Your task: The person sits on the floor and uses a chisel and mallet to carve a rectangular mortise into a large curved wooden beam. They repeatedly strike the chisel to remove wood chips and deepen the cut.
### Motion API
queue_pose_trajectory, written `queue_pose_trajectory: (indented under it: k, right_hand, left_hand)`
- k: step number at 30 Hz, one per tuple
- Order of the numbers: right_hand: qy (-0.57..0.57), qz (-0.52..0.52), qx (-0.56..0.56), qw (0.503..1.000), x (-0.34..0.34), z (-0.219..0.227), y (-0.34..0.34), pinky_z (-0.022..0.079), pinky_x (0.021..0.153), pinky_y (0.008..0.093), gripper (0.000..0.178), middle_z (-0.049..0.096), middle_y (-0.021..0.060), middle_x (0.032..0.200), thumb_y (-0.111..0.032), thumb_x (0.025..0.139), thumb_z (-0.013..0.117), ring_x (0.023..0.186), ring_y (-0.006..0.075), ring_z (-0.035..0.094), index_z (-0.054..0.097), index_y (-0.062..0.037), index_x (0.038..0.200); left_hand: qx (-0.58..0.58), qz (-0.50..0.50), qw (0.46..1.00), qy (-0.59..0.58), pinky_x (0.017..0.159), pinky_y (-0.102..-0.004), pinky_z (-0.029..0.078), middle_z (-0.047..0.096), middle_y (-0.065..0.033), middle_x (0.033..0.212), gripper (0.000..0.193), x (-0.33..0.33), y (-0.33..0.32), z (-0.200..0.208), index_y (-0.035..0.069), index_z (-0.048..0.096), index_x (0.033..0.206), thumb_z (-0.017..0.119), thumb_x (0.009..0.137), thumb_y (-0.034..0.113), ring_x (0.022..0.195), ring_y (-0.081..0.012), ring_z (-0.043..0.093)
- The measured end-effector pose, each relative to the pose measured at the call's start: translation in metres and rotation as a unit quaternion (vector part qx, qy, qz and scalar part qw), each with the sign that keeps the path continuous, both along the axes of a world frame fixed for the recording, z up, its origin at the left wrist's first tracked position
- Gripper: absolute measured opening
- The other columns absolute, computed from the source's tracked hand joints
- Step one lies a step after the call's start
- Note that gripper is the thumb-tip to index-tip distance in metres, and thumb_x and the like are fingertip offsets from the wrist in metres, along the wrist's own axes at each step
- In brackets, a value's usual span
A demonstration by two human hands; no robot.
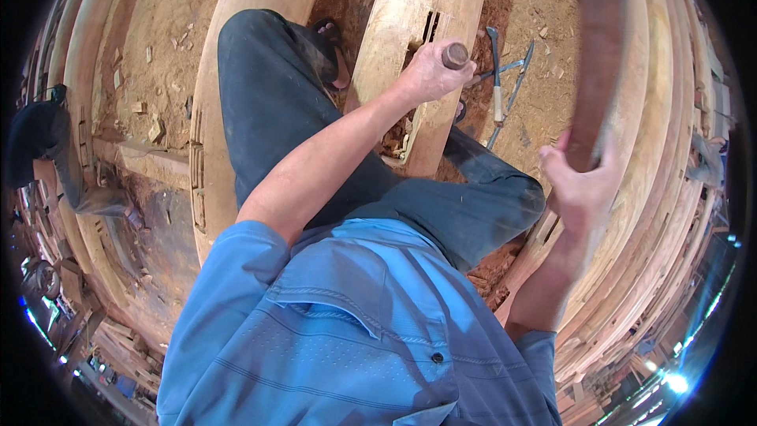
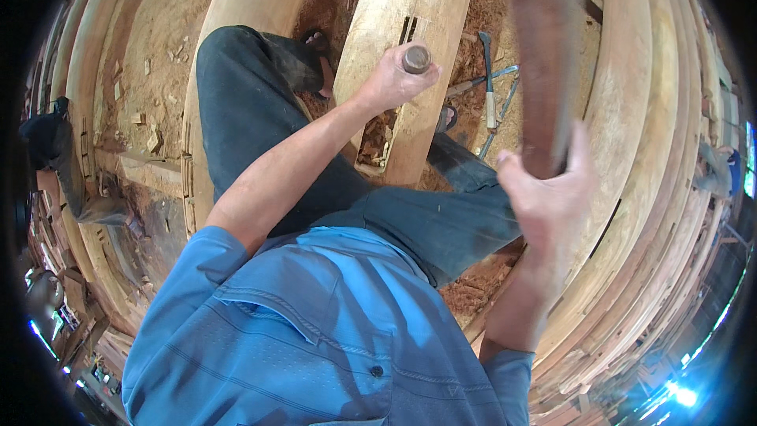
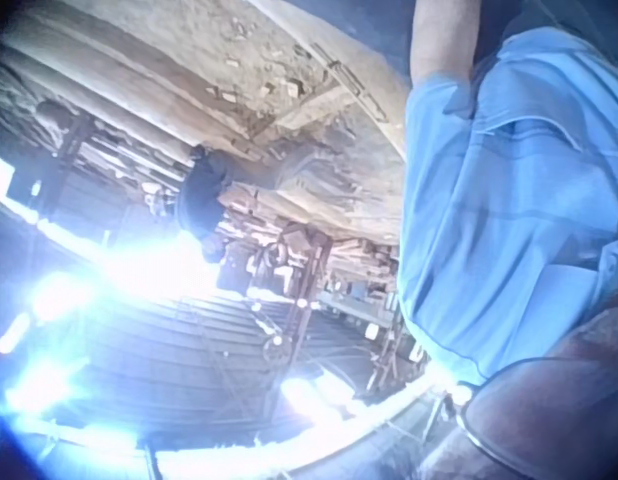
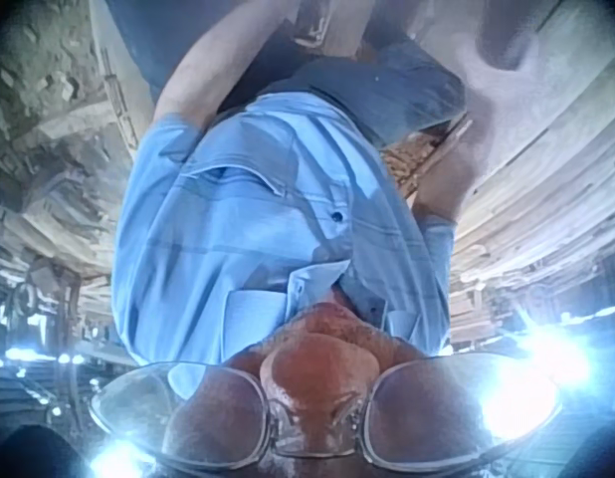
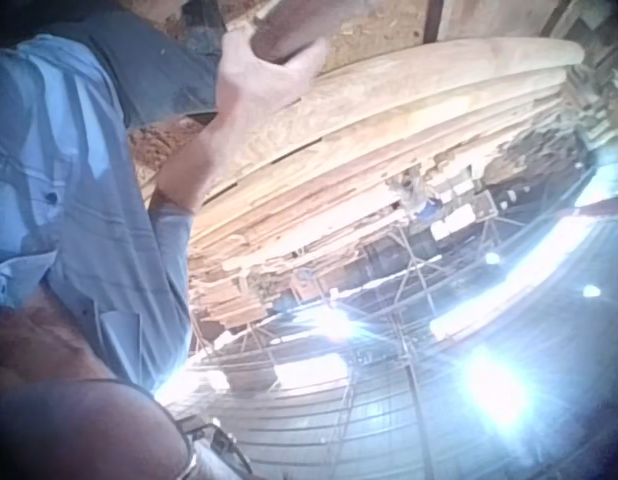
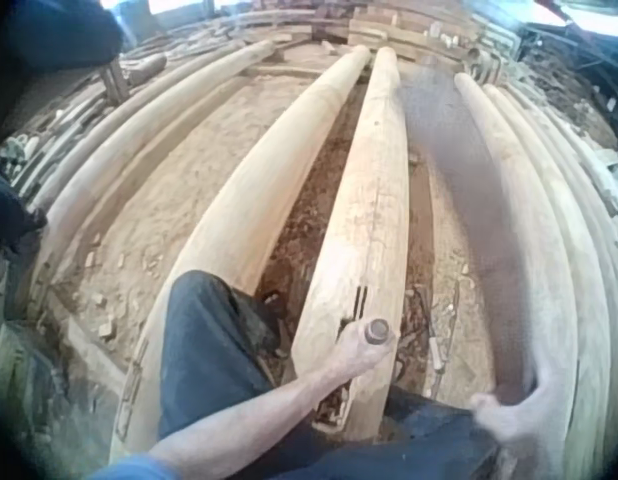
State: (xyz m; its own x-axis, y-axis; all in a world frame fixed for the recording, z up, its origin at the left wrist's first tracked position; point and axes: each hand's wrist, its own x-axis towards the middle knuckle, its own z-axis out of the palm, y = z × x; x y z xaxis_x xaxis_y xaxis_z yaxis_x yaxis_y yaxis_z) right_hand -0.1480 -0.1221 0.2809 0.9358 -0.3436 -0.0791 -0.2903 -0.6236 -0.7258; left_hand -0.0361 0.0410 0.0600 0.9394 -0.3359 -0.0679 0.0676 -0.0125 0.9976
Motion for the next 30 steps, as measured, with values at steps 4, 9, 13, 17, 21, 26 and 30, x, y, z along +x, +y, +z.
queue_pose_trajectory:
  k: [4, 9, 13, 17, 21, 26, 30]
  right_hand:
    - [-0.151, -0.027, 0.046, 0.987, 0.017, 0.055, 0.002, 0.048, 0.067, 0.0242, 0.047, 0.063, 0.0048, 0.088, -0.002, 0.072, 0.077, 0.074, 0.0113, 0.060, 0.061, 0.0017, 0.116]
    - [-0.235, 0.014, 0.048, 0.971, 0.021, 0.074, -0.013, 0.046, 0.075, 0.0252, 0.055, 0.062, 0.0077, 0.092, 0.000, 0.073, 0.075, 0.079, 0.0121, 0.059, 0.056, 0.0062, 0.124]
    - [-0.182, -0.030, 0.037, 0.982, 0.018, 0.063, -0.010, 0.046, 0.067, 0.0223, 0.045, 0.066, 0.0044, 0.090, -0.002, 0.076, 0.076, 0.070, 0.0093, 0.059, 0.062, 0.0025, 0.119]
    - [-0.017, 0.034, -0.099, 0.994, 0.022, -0.016, -0.005, 0.054, 0.069, 0.0352, 0.034, 0.069, 0.0103, 0.083, -0.009, 0.082, 0.073, 0.075, 0.0225, 0.069, 0.060, -0.0026, 0.113]
    - [0.216, 0.171, -0.234, 0.932, 0.005, -0.065, -0.022, 0.053, 0.080, 0.0509, 0.042, 0.068, 0.0293, 0.093, -0.009, 0.078, 0.070, 0.090, 0.0459, 0.067, 0.054, -0.0013, 0.116]
    - [0.169, 0.109, -0.139, 0.970, -0.001, -0.037, -0.005, 0.055, 0.078, 0.0468, 0.044, 0.069, 0.0280, 0.095, -0.008, 0.075, 0.071, 0.088, 0.0425, 0.070, 0.057, -0.0042, 0.117]
    - [-0.111, 0.019, -0.061, 0.992, 0.007, 0.017, 0.003, 0.054, 0.073, 0.0343, 0.039, 0.069, 0.0116, 0.089, -0.008, 0.075, 0.076, 0.078, 0.0209, 0.067, 0.062, -0.0028, 0.112]
  left_hand:
    - [-0.023, 0.006, 1.000, -0.007, 0.065, -0.0300, 0.049, 0.062, -0.0027, 0.069, 0.019, 0.005, 0.005, 0.004, 0.002, 0.061, 0.084, 0.073, 0.086, 0.016, 0.067, -0.0088, 0.054]
    - [0.004, 0.011, 0.999, 0.033, 0.065, -0.0288, 0.049, 0.062, -0.0014, 0.070, 0.017, 0.007, 0.008, -0.001, 0.001, 0.062, 0.084, 0.072, 0.087, 0.015, 0.068, -0.0076, 0.056]
    - [-0.005, 0.047, 0.999, 0.008, 0.067, -0.0299, 0.051, 0.066, -0.0036, 0.073, 0.016, -0.005, -0.011, -0.009, 0.001, 0.065, 0.085, 0.074, 0.087, 0.014, 0.069, -0.0095, 0.060]
    - [0.016, 0.012, 0.999, 0.042, 0.076, -0.0321, 0.055, 0.072, -0.0055, 0.085, 0.017, -0.002, -0.007, -0.020, 0.001, 0.067, 0.097, 0.074, 0.088, 0.014, 0.081, -0.0142, 0.067]
    - [-0.025, -0.004, 0.999, -0.027, 0.085, -0.0334, 0.052, 0.069, -0.0069, 0.099, 0.024, -0.001, -0.005, -0.031, 0.002, 0.064, 0.108, 0.074, 0.090, 0.014, 0.095, -0.0165, 0.064]
    - [-0.050, -0.035, 0.997, -0.046, 0.086, -0.0311, 0.053, 0.071, -0.0067, 0.097, 0.033, 0.007, -0.001, -0.018, 0.001, 0.066, 0.108, 0.078, 0.089, 0.024, 0.091, -0.0155, 0.066]
    - [0.076, -0.161, 0.978, 0.108, 0.065, -0.0263, 0.050, 0.064, 0.0009, 0.075, 0.029, 0.024, 0.014, 0.004, 0.005, 0.064, 0.089, 0.080, 0.088, 0.029, 0.068, -0.0073, 0.058]
